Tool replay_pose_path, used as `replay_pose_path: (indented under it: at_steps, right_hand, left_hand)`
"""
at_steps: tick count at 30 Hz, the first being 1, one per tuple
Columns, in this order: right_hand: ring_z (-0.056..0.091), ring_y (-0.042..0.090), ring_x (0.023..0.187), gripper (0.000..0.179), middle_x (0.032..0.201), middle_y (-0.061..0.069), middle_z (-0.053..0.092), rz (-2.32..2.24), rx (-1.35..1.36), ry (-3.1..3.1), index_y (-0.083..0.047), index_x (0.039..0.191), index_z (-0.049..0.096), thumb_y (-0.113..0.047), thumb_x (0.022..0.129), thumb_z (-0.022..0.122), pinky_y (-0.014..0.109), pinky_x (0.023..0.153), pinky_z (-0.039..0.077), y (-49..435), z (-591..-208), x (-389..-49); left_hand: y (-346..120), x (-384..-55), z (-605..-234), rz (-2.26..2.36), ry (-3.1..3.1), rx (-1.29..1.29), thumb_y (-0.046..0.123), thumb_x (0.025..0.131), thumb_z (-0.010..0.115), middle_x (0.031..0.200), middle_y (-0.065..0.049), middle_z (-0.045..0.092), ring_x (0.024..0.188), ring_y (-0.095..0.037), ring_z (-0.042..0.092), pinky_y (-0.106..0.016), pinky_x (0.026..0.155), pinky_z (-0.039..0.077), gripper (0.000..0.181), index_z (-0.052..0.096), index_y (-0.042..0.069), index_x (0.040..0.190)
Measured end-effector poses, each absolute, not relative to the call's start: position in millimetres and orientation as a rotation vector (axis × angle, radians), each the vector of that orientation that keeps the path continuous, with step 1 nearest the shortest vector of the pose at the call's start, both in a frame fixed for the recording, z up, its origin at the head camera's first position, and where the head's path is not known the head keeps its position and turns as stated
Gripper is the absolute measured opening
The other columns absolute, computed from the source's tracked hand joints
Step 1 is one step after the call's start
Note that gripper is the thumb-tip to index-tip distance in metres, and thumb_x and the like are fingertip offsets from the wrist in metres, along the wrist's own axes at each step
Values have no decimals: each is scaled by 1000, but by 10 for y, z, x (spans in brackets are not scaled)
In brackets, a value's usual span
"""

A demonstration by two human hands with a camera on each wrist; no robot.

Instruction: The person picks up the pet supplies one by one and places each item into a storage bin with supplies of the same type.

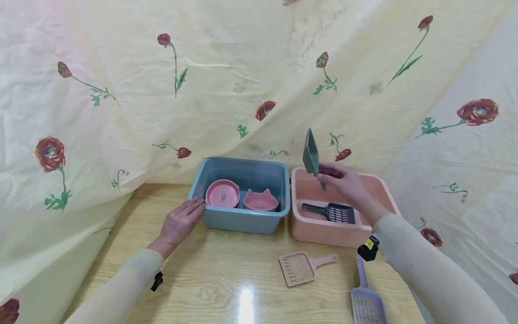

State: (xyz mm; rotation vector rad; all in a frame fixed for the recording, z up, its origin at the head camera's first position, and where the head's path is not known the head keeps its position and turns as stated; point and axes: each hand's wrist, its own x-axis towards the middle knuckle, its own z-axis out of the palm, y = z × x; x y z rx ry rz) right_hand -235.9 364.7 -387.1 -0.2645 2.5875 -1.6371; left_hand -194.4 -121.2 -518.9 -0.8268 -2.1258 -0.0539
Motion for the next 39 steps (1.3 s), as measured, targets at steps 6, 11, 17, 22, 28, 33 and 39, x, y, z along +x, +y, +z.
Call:
replay_pose_path:
  at_steps: [6,11,17,22,28,33,39]
  right_hand:
    - [64,8,109,52,125,2,66,-1762,-228,2482,-14,138,52,-30,91,66,19,89,53,3675,-4058,-2407]
    - [63,7,111,52,126,1,65,-1797,-190,2420,-15,140,51,-29,92,65,21,89,53,3723,-4312,-2468]
    - [64,16,111,51,122,4,67,-1764,-163,2410,-9,136,53,-29,91,66,29,88,55,3799,-4577,-2548]
    - [65,11,107,52,121,5,67,-1621,-171,2452,-5,137,52,-30,93,64,26,88,55,3832,-4691,-2569]
    - [63,16,110,49,125,16,63,-1537,-162,2487,-4,135,54,-28,93,64,26,87,55,3882,-4748,-2590]
    - [63,13,107,49,127,20,61,-1462,-139,2518,-4,133,55,-30,93,65,28,90,54,3937,-4737,-2582]
    - [55,27,123,60,142,18,50,-1390,-169,2528,-6,143,44,-31,93,64,41,99,49,3984,-4723,-2545]
  left_hand:
    - [-1217,-1950,-5189,-49,-2142,-825,7,80,77,117,-10,69,105,-27,67,-42,88,55,35,68,8,114]
    - [-1215,-1954,-5201,-57,-2154,-825,8,79,78,117,-10,69,105,-27,67,-42,88,55,36,68,8,114]
    - [-1211,-1959,-5200,-56,-2164,-823,8,80,77,116,-10,69,105,-27,67,-42,88,55,35,67,9,114]
    - [-1209,-1973,-5211,-78,-2140,-832,7,77,79,115,-10,69,104,-28,68,-43,87,56,38,68,8,113]
    - [-1201,-1973,-5215,-68,-2139,-828,8,75,80,117,-9,69,105,-27,67,-43,86,56,40,67,8,113]
    - [-1197,-1953,-5196,-54,-2170,-821,9,77,79,118,-9,68,106,-27,67,-43,88,55,39,67,9,114]
    - [-1196,-1945,-5183,-64,-2160,-825,9,77,79,116,-10,69,105,-27,67,-43,87,55,37,68,8,113]
